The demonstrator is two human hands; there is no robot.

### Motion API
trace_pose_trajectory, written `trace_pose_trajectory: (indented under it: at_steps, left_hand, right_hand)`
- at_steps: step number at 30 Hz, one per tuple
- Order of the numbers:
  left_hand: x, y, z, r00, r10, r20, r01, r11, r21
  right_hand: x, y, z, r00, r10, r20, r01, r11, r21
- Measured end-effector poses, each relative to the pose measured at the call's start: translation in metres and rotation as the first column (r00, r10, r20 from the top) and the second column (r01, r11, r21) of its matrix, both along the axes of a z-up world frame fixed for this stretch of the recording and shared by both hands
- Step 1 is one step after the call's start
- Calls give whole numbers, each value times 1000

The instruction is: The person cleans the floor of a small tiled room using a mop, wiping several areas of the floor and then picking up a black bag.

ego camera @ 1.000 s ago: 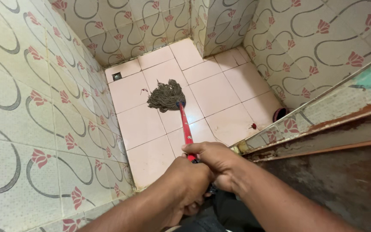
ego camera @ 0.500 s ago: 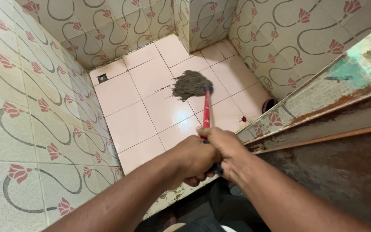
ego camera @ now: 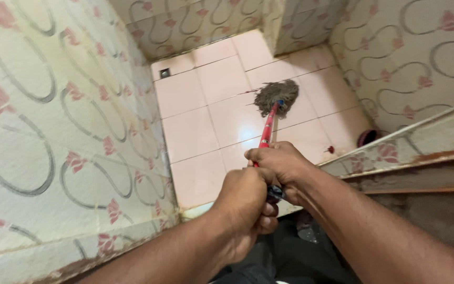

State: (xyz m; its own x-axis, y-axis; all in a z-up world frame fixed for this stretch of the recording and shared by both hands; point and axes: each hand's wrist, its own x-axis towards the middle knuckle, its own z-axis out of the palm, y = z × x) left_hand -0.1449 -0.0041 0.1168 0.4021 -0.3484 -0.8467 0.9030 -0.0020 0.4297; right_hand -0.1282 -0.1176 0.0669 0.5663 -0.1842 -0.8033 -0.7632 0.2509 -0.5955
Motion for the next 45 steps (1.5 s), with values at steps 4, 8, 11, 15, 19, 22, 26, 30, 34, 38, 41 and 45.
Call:
trace_pose_trajectory:
  at_steps: [4, 8, 11, 15, 19, 22, 26, 30, 34, 38, 41, 45]
  left_hand:
    - [-18, 15, -5, 984, 146, -106, -140, 988, 67]
    - [-21, 30, -16, 964, 51, -260, -42, 998, 40]
    - [-19, 39, -18, 955, -179, -237, 168, 984, -63]
    - [-13, 34, -17, 974, 50, -220, -33, 996, 79]
    - [-2, 22, -21, 979, 125, -164, -101, 984, 144]
    - [4, 9, -20, 991, 100, -93, -83, 982, 172]
    - [26, 15, -32, 989, 117, -86, -97, 973, 208]
    - [58, 38, -68, 955, 266, -134, -218, 929, 298]
    - [93, 82, -110, 981, 93, 172, -166, 861, 480]
    - [124, 138, -98, 943, -188, 276, -82, 671, 737]
    - [123, 131, -79, 874, -402, 273, 35, 613, 790]
    - [81, 79, -42, 707, -692, 145, 223, 412, 883]
  right_hand:
    - [-2, 22, -15, 978, 210, 17, -210, 978, -9]
    - [3, 37, -35, 907, 419, 26, -418, 908, -33]
    - [5, 38, -45, 851, 524, 36, -525, 846, 90]
    - [3, 46, -47, 839, 544, 22, -544, 838, 44]
    - [1, 33, -27, 963, 267, 20, -260, 915, 308]
    - [0, 20, -12, 988, 155, -8, -144, 934, 326]
    - [-4, 1, 7, 983, 169, 64, -175, 980, 94]
    - [-12, -23, 24, 999, 31, -7, -31, 999, -5]
    - [-25, -23, 25, 989, 141, -48, -145, 984, -107]
    - [-41, -15, 27, 947, 311, -85, -320, 939, -123]
    - [-48, -14, 27, 943, 299, -144, -316, 942, -117]
    - [-48, -16, 24, 944, 293, -150, -316, 936, -156]
